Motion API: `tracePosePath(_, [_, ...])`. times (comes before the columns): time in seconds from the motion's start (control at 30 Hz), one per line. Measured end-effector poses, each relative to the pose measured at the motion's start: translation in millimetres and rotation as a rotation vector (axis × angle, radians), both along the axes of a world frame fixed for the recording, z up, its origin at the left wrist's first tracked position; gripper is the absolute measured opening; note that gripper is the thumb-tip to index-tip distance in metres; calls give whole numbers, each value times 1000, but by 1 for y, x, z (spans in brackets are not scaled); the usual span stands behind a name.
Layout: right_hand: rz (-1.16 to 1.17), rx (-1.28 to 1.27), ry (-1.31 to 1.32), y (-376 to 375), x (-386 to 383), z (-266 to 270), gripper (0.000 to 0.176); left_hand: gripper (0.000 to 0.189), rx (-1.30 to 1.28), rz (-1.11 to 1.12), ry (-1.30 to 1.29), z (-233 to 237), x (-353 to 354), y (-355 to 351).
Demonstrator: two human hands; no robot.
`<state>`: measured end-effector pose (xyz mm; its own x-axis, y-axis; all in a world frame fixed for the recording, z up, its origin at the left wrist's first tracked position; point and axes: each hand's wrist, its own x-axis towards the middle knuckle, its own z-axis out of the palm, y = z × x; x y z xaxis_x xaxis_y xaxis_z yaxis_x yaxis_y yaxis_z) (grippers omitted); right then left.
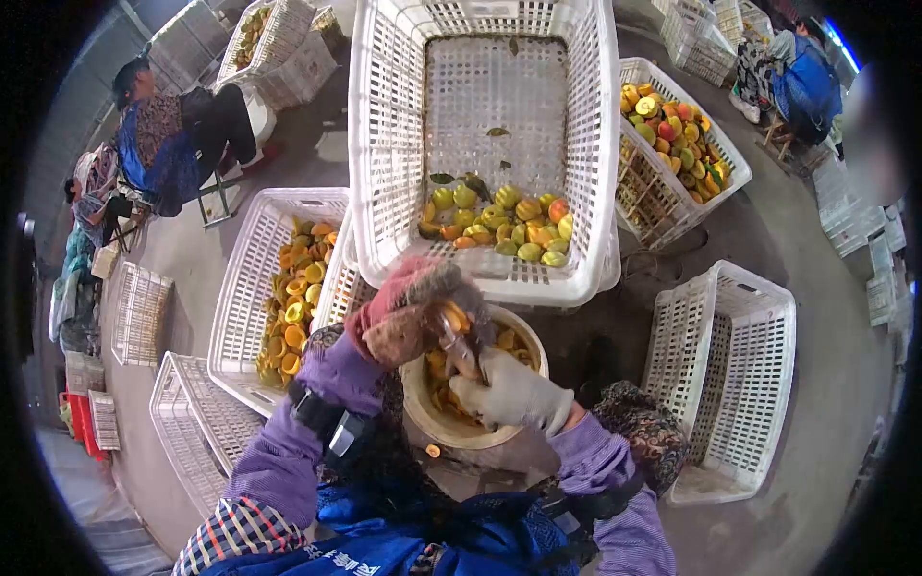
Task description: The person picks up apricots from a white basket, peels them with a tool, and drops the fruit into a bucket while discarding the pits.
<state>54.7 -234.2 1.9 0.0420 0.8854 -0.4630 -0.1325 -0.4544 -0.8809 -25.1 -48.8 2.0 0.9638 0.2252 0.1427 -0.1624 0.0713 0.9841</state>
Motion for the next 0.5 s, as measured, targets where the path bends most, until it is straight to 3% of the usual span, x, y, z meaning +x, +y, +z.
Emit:
tracePosePath(0.07, [7, -16, 23, 1, -7, -1, 18, 44, -343, 59, 235, 0, -5, -12])
tracePosePath(0.1, [21, -36, 60, 1, -11, -5, 18, 45, -354, 229, 276, -5, -6, -19])
tracePosePath(0.2, [10, -53, 132, 1, -14, -2, 21, 34, -351, 104, 184, -1, -9, -17])
tracePosePath(0.27, [-2, -63, 60, -2, -13, -1, 23, 25, -274, 217, 132, -12, -10, -10])
tracePosePath(0.4, [223, 99, -815, -27, -13, -104, 37, 18, -268, 575, 131, 9, -52, 15])
tracePosePath(0.43, [365, -136, -954, -25, -15, -83, 39, 16, -163, 685, 106, 22, -70, 26])
tracePosePath(0.5, [490, -215, -1192, -33, -23, -99, 36, 17, -67, 789, 155, 11, -114, 70])
